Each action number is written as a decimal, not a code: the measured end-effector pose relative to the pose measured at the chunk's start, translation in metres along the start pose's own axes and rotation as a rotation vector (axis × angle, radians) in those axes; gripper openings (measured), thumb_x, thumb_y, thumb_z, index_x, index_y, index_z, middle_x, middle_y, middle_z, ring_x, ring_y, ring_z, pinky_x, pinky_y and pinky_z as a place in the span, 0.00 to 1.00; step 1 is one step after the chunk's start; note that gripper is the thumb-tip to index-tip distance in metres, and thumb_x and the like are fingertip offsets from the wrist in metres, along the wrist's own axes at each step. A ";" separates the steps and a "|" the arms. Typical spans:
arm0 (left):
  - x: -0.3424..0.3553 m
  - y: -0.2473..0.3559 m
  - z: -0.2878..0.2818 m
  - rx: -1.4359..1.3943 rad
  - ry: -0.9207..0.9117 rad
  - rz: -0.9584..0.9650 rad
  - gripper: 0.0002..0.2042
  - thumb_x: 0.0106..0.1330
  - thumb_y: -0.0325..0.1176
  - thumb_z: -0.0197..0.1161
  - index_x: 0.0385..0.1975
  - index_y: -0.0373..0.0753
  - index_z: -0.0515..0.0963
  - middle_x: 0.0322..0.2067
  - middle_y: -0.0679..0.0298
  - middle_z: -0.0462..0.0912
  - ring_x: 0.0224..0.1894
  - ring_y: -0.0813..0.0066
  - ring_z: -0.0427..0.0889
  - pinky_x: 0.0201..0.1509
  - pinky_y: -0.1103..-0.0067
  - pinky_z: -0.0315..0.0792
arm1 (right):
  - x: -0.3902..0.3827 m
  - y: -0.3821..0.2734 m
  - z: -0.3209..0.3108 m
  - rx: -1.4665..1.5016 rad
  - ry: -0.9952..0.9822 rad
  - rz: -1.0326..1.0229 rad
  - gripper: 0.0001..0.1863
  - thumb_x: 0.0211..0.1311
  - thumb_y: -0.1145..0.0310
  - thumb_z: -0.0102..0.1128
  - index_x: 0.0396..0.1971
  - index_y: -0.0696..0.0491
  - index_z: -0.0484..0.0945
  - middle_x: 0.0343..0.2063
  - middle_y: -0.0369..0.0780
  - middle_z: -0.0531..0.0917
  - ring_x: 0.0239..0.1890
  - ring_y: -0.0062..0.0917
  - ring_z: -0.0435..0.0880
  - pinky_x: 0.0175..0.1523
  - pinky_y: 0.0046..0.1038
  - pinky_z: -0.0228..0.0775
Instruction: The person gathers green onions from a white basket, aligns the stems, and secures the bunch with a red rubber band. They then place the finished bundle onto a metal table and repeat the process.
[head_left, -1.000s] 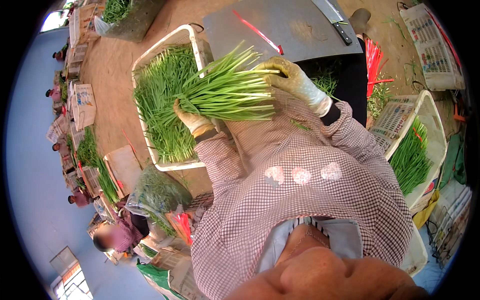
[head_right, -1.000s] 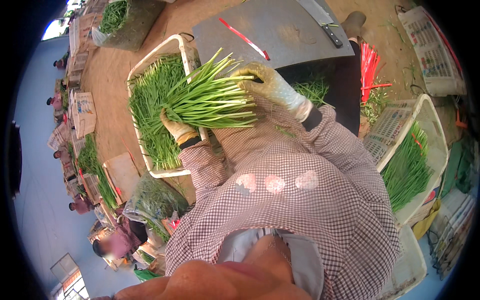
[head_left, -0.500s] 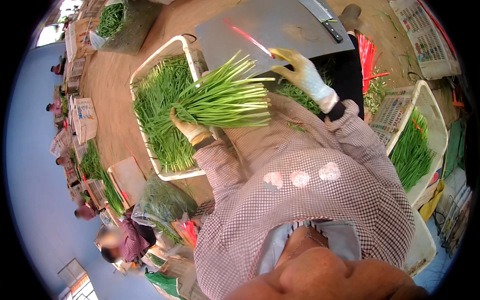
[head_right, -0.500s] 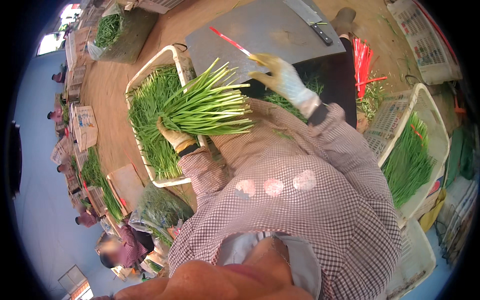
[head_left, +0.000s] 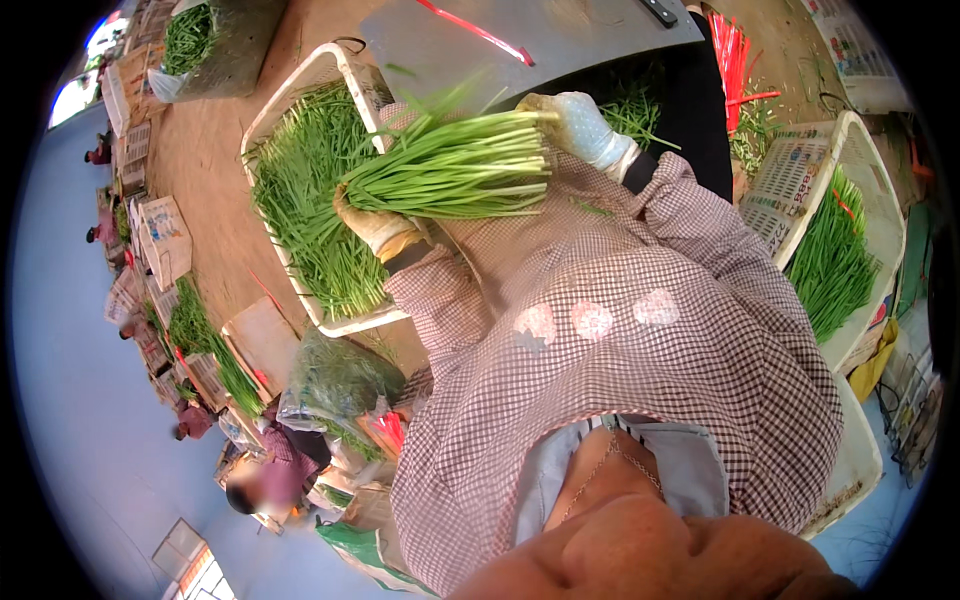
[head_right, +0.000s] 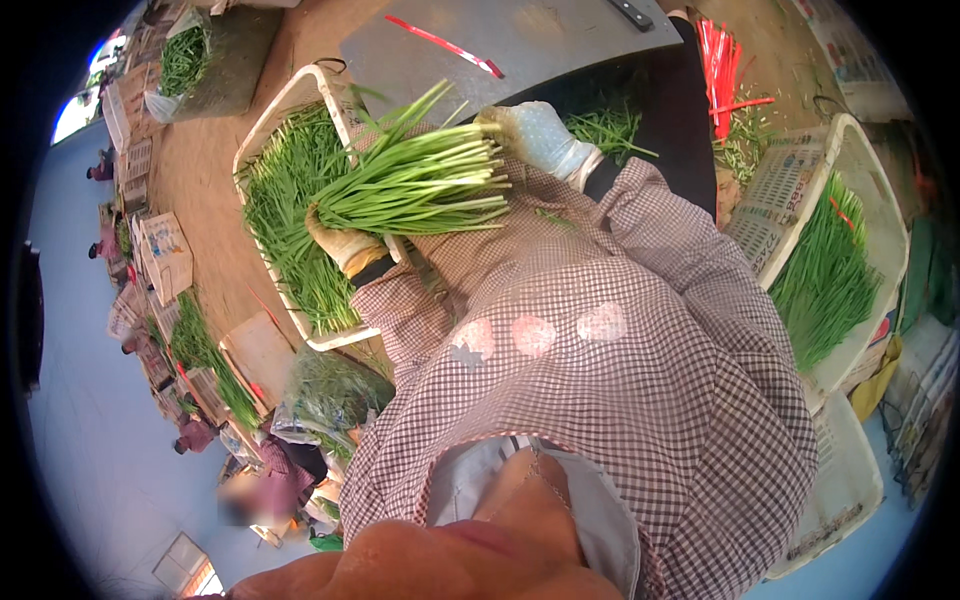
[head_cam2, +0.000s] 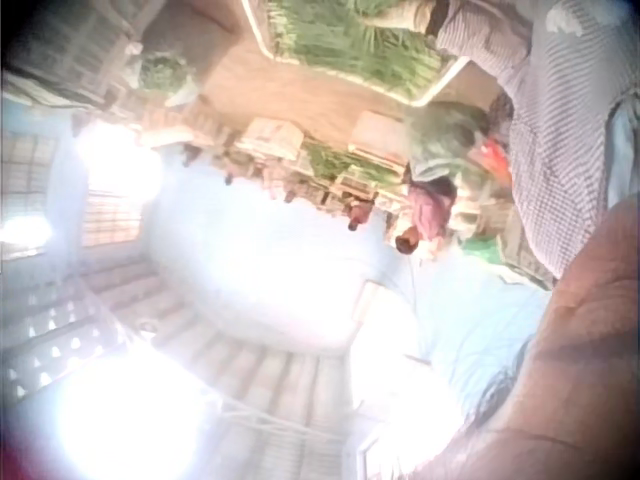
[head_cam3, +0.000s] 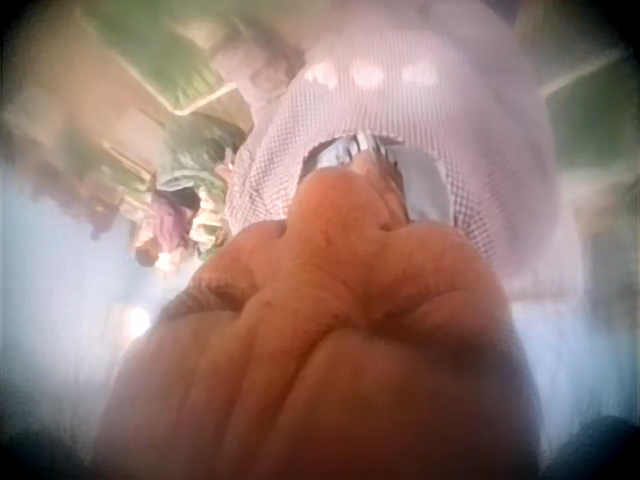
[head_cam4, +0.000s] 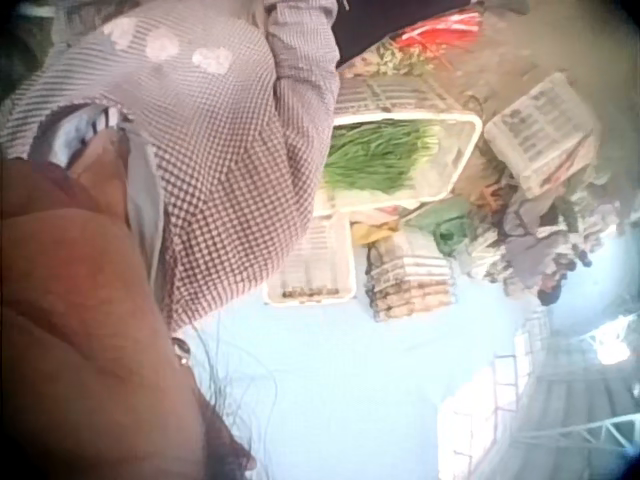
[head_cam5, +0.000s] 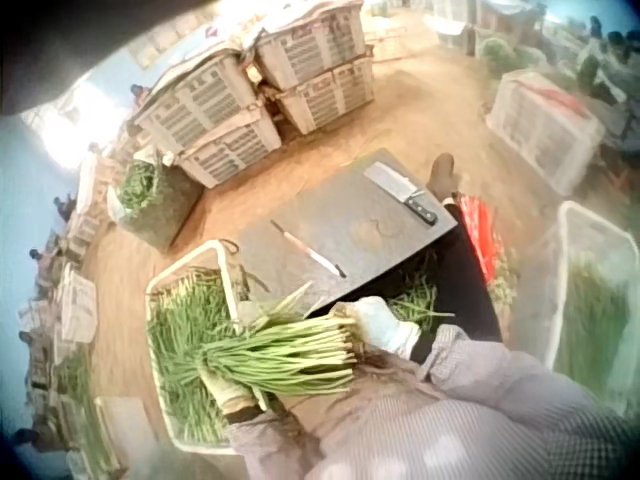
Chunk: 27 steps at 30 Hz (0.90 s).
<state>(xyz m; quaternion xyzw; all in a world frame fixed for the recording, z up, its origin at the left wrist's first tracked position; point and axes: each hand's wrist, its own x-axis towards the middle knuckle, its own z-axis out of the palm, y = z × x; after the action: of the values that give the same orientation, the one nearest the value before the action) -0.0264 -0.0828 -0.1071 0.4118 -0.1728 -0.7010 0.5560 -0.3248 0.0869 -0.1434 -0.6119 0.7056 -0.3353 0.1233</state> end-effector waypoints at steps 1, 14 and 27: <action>-0.004 -0.003 0.012 -0.003 0.026 -0.036 0.20 0.68 0.47 0.55 0.48 0.37 0.74 0.48 0.52 0.80 0.51 0.58 0.77 0.59 0.60 0.72 | -0.006 0.011 0.005 0.053 0.084 0.032 0.11 0.56 0.69 0.65 0.40 0.49 0.81 0.31 0.43 0.86 0.32 0.39 0.85 0.34 0.33 0.76; -0.018 0.002 -0.001 0.400 0.154 0.249 0.20 0.68 0.43 0.54 0.53 0.36 0.74 0.54 0.52 0.78 0.54 0.56 0.77 0.59 0.61 0.71 | -0.020 -0.052 -0.030 0.911 -0.434 0.283 0.24 0.66 0.55 0.63 0.51 0.58 0.80 0.55 0.44 0.78 0.56 0.29 0.76 0.64 0.29 0.66; -0.028 -0.009 -0.010 0.723 0.212 0.344 0.17 0.69 0.35 0.54 0.53 0.32 0.72 0.50 0.52 0.81 0.46 0.62 0.82 0.51 0.70 0.76 | -0.058 0.048 -0.027 0.119 -0.251 0.478 0.18 0.62 0.55 0.62 0.42 0.53 0.83 0.46 0.44 0.82 0.48 0.36 0.81 0.57 0.36 0.73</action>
<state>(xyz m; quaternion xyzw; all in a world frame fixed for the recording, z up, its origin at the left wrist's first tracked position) -0.0238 -0.0523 -0.1086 0.6158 -0.4160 -0.4455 0.4994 -0.3652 0.1521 -0.1665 -0.4566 0.7881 -0.2592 0.3212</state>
